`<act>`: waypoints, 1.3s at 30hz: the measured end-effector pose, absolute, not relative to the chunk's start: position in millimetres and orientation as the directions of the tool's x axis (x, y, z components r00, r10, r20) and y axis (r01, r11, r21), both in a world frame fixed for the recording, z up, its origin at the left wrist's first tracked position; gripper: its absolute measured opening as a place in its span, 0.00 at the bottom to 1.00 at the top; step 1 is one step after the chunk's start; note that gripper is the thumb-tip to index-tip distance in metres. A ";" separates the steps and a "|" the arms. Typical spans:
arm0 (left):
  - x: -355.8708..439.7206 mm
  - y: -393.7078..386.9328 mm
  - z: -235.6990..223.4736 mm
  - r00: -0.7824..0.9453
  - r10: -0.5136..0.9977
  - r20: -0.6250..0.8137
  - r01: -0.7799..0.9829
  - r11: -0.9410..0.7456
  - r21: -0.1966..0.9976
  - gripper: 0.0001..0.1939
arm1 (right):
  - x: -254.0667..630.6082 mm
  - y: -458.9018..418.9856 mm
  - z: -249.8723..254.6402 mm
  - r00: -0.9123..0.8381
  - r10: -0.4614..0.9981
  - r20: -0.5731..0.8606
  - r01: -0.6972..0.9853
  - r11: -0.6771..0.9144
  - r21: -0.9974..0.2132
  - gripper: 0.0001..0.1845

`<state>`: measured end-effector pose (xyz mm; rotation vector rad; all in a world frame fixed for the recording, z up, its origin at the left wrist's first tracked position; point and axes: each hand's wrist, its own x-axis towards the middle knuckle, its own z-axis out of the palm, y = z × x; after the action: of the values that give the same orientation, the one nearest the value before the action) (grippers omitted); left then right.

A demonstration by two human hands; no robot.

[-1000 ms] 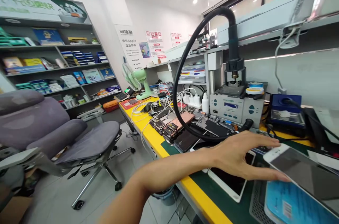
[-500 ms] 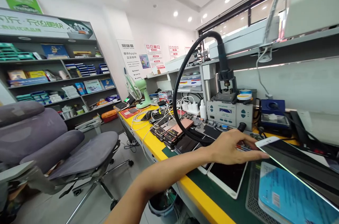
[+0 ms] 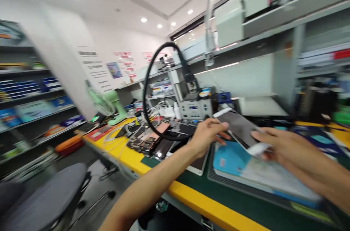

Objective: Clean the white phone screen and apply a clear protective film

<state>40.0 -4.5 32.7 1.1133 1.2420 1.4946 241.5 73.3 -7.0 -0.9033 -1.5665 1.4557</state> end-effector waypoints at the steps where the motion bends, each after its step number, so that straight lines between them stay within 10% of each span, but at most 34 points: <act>1: 43.3 -1.9 33.3 -0.216 0.971 0.104 -0.080 -0.124 0.989 0.14 | 240.1 66.0 3.4 -0.465 0.885 -0.013 -0.044 -0.038 -0.998 0.11; 27: 34.4 0.2 28.7 -0.030 0.996 0.086 0.016 -0.086 0.996 0.16 | 229.0 39.1 24.6 -0.739 0.661 -0.131 0.006 -0.188 -0.982 0.20; 39: 42.7 -9.0 25.2 0.264 0.965 0.007 -0.438 0.113 0.892 0.16 | 222.3 35.5 17.7 -0.609 0.792 -0.049 -0.070 -0.115 -0.991 0.28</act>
<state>42.7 -9.0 25.2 0.9391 0.7082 1.1657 222.3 35.5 17.7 -0.8121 -1.5403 1.7895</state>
